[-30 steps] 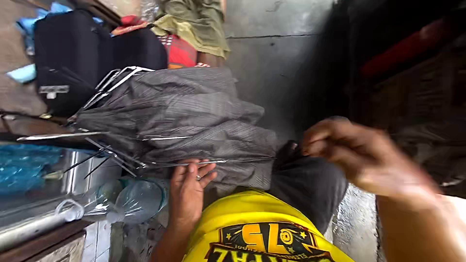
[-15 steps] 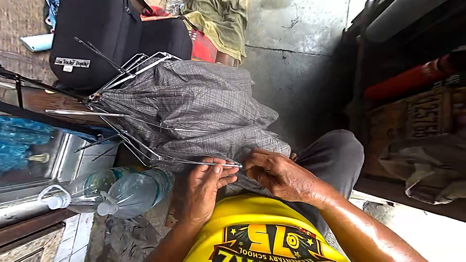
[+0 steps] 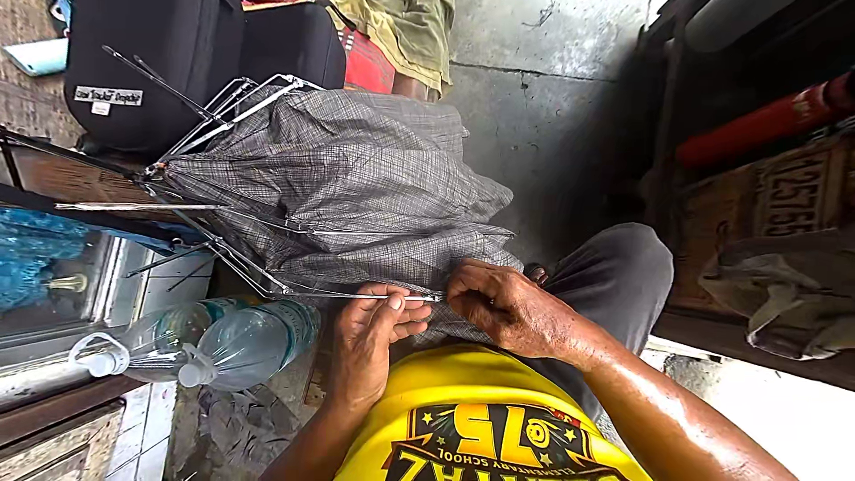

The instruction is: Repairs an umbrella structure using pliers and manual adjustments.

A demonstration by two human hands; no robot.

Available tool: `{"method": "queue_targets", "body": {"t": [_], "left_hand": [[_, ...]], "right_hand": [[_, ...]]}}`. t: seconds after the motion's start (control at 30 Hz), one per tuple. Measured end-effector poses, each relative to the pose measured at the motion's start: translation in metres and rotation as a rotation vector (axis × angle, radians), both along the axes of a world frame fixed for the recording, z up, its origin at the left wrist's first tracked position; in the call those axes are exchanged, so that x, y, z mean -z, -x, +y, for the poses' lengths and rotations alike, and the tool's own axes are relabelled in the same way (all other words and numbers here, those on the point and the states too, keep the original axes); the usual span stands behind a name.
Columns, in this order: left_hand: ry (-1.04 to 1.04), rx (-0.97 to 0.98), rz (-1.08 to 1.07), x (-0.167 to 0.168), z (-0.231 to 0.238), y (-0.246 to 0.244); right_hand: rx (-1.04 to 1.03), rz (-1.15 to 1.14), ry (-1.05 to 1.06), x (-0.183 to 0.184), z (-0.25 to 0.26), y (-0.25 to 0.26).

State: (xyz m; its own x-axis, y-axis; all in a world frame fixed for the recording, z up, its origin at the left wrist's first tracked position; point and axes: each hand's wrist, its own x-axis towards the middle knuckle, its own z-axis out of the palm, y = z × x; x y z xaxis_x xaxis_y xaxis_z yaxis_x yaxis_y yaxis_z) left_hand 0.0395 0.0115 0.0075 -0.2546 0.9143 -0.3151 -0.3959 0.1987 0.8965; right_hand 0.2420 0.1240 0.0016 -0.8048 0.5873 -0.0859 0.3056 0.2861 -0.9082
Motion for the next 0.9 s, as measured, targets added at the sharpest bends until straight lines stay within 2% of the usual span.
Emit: {"method": "queue_targets", "body": {"t": [0.2, 0.53, 0.9], "left_hand": [[-0.031, -0.023, -0.001, 0.000, -0.002, -0.001], [-0.041, -0.019, -0.006, 0.006, -0.004, -0.004], [-0.106, -0.021, 0.054, 0.010, -0.007, -0.005]], "right_hand": [[0.001, 0.056, 0.042, 0.001, 0.000, 0.000], [0.095, 0.069, 0.245, -0.004, -0.015, 0.003], [0.112, 0.075, 0.211, -0.006, -0.025, 0.005]]}}
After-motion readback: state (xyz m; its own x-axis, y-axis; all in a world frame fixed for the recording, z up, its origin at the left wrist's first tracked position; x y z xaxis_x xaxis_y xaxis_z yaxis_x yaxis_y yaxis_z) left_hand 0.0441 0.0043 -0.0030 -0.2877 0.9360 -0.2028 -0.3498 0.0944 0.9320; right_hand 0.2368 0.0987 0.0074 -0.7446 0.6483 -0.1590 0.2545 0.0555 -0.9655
